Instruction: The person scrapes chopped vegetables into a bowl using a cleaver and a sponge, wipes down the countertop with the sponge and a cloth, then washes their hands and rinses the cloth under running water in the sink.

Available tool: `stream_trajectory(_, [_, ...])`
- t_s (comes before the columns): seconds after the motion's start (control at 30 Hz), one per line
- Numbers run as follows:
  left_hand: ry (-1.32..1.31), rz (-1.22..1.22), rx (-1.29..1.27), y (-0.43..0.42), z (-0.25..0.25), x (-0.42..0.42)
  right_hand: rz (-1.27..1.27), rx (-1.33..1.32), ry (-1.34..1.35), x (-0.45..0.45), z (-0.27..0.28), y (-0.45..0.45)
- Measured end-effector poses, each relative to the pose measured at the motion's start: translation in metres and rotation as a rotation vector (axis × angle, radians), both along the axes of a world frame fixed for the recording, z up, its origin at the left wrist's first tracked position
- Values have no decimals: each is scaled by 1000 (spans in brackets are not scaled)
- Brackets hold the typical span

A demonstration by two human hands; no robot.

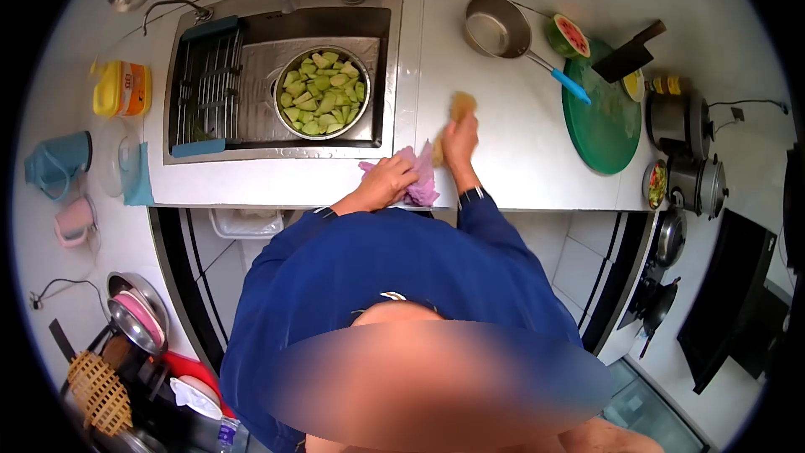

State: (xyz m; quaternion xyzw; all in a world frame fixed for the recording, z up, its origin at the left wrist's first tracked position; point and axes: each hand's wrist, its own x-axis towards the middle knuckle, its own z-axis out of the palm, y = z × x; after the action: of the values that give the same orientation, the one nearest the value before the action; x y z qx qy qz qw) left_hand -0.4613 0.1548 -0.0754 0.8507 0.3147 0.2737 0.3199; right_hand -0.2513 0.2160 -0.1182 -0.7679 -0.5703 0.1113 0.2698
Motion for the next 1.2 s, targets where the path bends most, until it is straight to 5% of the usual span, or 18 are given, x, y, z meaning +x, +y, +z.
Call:
stream_trajectory(0.13, [-73, 20, -57, -5, 13, -28, 157, -84, 89, -37, 9, 63])
stream_trajectory(0.23, [-59, 51, -91, -13, 17, -60, 179, 160, 80, -13, -7, 74])
stream_trajectory(0.47, [11, 186, -59, -26, -3, -109, -237, -74, -105, 10, 6, 84])
stream_trajectory(0.67, [86, 77, -130, -16, 0, -113, 375, -48, -128, -79, 8, 89])
stream_trajectory(0.77, [92, 16, -94, -14, -19, -119, 474, -18, 105, -62, 8, 72])
stream_trajectory(1.03, [-164, 213, -200, -24, -11, -169, -244, -96, -104, 10, -2, -65])
stream_trajectory(1.2, [-135, 321, -168, -21, 0, -202, -261, -85, -133, -61, -14, -24])
